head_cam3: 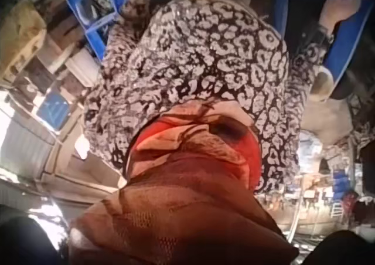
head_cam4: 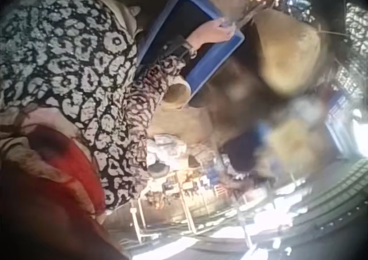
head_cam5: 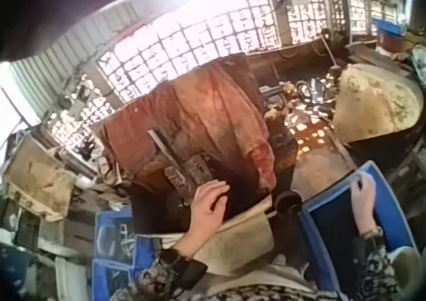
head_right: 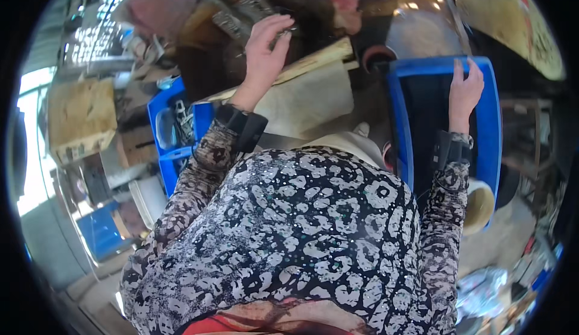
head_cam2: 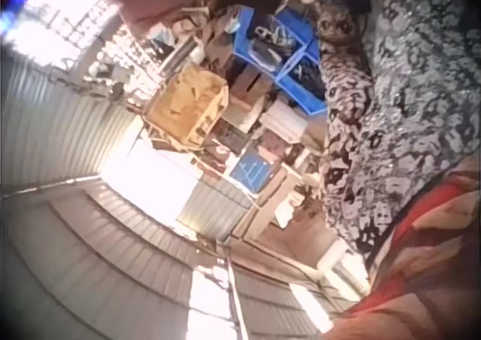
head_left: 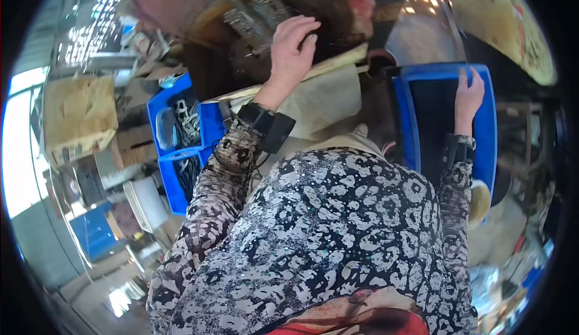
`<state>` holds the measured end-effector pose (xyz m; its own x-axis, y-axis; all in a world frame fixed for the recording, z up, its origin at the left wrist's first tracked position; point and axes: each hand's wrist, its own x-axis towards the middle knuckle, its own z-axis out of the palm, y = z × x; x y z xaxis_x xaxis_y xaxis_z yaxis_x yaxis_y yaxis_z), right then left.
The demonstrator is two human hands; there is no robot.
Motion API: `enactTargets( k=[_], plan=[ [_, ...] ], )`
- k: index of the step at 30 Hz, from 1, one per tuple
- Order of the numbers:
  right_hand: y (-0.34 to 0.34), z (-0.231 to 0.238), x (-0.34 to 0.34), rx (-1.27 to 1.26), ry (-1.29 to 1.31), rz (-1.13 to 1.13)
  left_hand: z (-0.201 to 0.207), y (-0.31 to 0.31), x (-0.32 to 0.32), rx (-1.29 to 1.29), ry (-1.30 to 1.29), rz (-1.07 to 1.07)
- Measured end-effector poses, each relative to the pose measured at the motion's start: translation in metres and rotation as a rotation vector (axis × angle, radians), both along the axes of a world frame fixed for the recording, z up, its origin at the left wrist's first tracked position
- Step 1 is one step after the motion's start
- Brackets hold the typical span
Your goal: The person picks up metal pieces from a blue bin, holds them against a grinding wheel while water flows over them, and then places the finished pieces into a separate blue bin.
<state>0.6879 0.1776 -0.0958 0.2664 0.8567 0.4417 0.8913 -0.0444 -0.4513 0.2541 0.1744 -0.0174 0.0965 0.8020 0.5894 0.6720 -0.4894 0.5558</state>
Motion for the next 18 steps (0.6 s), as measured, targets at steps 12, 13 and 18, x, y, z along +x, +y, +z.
enactTargets(
  k=[12, 13, 18],
  plan=[
    [0.124, 0.209, -0.237, 0.407, 0.701, 1.035, 0.009, -0.098, -0.133, -0.084, 0.257, 0.376],
    [0.127, 0.217, -0.257, 0.447, 0.677, 1.049, 0.007, -0.093, -0.127, -0.094, 0.290, 0.327],
    [0.142, 0.225, -0.325, 0.613, -0.093, 0.565, -0.002, -0.075, -0.077, -0.207, 0.255, 0.332]
  ],
)
